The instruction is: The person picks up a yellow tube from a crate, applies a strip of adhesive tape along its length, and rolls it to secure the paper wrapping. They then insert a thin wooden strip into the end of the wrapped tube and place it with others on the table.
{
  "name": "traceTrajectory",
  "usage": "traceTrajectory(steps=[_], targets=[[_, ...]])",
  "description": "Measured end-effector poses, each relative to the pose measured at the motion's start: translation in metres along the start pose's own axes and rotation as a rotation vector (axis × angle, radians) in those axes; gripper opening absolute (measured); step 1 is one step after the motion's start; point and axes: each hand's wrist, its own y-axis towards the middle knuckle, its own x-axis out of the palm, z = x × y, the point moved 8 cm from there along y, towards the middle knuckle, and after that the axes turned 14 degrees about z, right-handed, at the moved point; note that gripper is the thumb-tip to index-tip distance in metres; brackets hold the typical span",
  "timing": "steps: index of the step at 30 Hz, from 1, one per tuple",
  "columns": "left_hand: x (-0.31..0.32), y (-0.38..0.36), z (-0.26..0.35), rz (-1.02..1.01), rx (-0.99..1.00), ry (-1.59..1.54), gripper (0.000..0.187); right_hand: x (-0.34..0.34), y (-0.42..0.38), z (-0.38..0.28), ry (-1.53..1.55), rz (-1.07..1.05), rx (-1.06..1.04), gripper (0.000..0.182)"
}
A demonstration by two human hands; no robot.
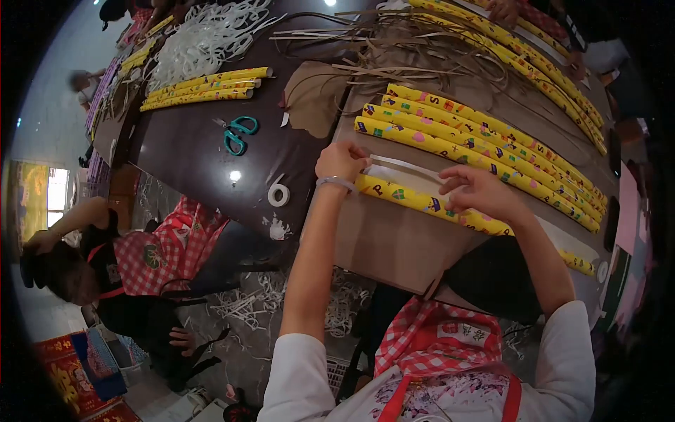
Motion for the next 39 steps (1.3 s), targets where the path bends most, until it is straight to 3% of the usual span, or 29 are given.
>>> traceTrajectory(steps=[8,16,19,25,34,39], targets=[[-0.011,-0.015,0.005,0.152,-0.002,-0.030,0.017,-0.011,-0.021,0.040,0.103,0.221,-0.143,0.036],[-0.007,-0.016,0.002,0.213,0.013,-0.057,0.020,-0.034,-0.019,0.046,-0.060,0.434,-0.199,0.022],[-0.005,-0.016,-0.003,0.196,-0.034,-0.074,0.017,-0.044,-0.029,0.047,-0.168,0.451,-0.078,0.018],[-0.002,-0.016,-0.005,0.197,-0.007,-0.091,0.016,-0.057,-0.039,0.043,-0.275,0.461,-0.109,0.019],[0.002,-0.014,-0.011,0.181,-0.009,-0.152,0.016,-0.088,-0.048,0.067,-0.231,0.487,0.051,0.026],[-0.001,-0.016,-0.004,0.192,-0.003,-0.178,0.014,-0.090,-0.054,0.071,-0.311,0.534,-0.011,0.026]])
